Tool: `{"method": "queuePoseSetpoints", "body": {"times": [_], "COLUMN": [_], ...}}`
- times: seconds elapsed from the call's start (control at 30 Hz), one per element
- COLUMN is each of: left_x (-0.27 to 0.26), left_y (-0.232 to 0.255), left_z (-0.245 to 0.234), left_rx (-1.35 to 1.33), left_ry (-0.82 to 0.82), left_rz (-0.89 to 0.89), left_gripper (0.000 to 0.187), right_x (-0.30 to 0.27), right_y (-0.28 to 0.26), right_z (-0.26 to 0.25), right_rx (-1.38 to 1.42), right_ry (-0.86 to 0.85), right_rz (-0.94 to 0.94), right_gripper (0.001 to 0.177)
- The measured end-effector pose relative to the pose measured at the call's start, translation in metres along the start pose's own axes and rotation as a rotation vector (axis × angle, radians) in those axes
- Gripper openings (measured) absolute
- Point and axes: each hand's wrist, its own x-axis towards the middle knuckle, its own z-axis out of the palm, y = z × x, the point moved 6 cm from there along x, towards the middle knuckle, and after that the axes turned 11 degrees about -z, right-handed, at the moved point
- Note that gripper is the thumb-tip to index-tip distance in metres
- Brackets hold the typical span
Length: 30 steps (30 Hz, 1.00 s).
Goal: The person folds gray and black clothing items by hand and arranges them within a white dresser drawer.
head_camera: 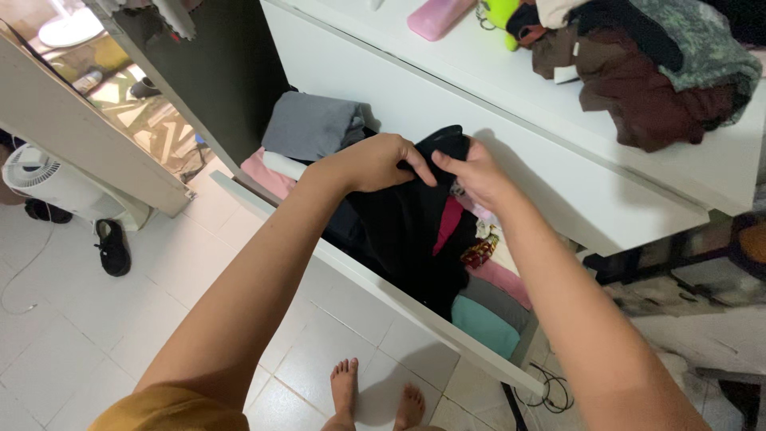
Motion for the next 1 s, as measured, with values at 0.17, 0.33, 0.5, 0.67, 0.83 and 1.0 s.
{"method": "queuePoseSetpoints", "body": {"times": [0.17, 0.33, 0.5, 0.67, 0.83, 1.0], "left_x": [-0.014, -0.04, -0.071, -0.065, -0.036, -0.034], "left_y": [-0.003, -0.002, -0.06, -0.16, -0.304, -0.382], "left_z": [-0.034, -0.094, -0.155, -0.163, -0.121, -0.033], "left_rx": [-0.182, -0.341, -0.364, -0.613, -0.341, -0.256], "left_ry": [0.057, 0.126, 0.283, 0.356, 0.526, 0.473], "left_rz": [0.076, 0.199, 0.048, -0.077, -0.16, -0.379], "left_gripper": [0.068, 0.078, 0.078, 0.076, 0.068, 0.075], "right_x": [-0.002, -0.027, -0.043, -0.012, 0.023, 0.009], "right_y": [0.043, 0.079, 0.088, 0.069, 0.045, 0.059], "right_z": [0.016, 0.04, 0.02, 0.006, 0.024, 0.073], "right_rx": [-0.386, -0.95, -0.219, -0.251, -0.964, -1.301], "right_ry": [-0.007, -0.363, -0.059, 0.25, 0.175, 0.184], "right_rz": [0.227, 0.546, 0.547, 0.474, 0.068, -0.252], "right_gripper": [0.045, 0.079, 0.077, 0.06, 0.042, 0.03]}}
